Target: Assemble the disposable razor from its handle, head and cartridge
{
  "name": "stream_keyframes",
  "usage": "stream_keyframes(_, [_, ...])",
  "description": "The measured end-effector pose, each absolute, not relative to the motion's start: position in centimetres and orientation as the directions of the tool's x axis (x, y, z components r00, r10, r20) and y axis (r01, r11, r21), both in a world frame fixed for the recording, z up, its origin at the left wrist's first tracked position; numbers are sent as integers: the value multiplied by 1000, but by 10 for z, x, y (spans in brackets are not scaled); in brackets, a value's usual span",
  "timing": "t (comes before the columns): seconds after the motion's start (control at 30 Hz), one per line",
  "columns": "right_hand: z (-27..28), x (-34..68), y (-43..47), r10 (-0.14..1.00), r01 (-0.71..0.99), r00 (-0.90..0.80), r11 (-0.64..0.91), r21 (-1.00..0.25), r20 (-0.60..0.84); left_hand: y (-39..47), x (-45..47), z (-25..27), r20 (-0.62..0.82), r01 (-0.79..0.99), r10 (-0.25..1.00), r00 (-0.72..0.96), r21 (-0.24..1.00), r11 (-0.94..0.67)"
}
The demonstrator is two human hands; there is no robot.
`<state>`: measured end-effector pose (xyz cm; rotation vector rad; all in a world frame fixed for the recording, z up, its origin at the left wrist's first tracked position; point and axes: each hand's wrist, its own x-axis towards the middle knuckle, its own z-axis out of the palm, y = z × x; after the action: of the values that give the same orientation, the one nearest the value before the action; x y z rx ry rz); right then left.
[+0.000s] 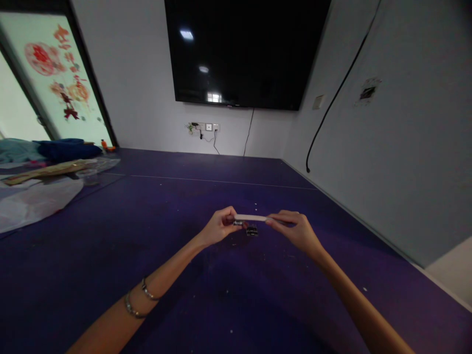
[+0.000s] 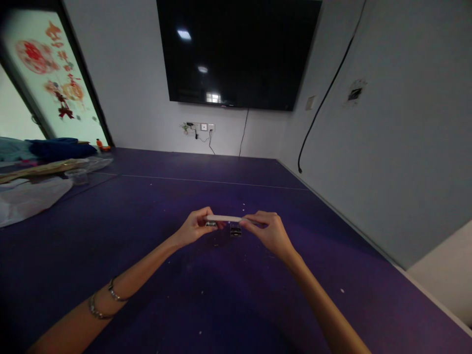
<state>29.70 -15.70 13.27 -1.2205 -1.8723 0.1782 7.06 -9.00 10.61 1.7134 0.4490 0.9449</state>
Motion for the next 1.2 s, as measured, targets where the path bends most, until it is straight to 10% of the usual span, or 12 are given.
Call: stream_keyframes(1.2, [130, 308, -152, 804, 632, -146, 524, -571, 576, -91, 68, 115, 405, -152, 720, 564, 908, -391])
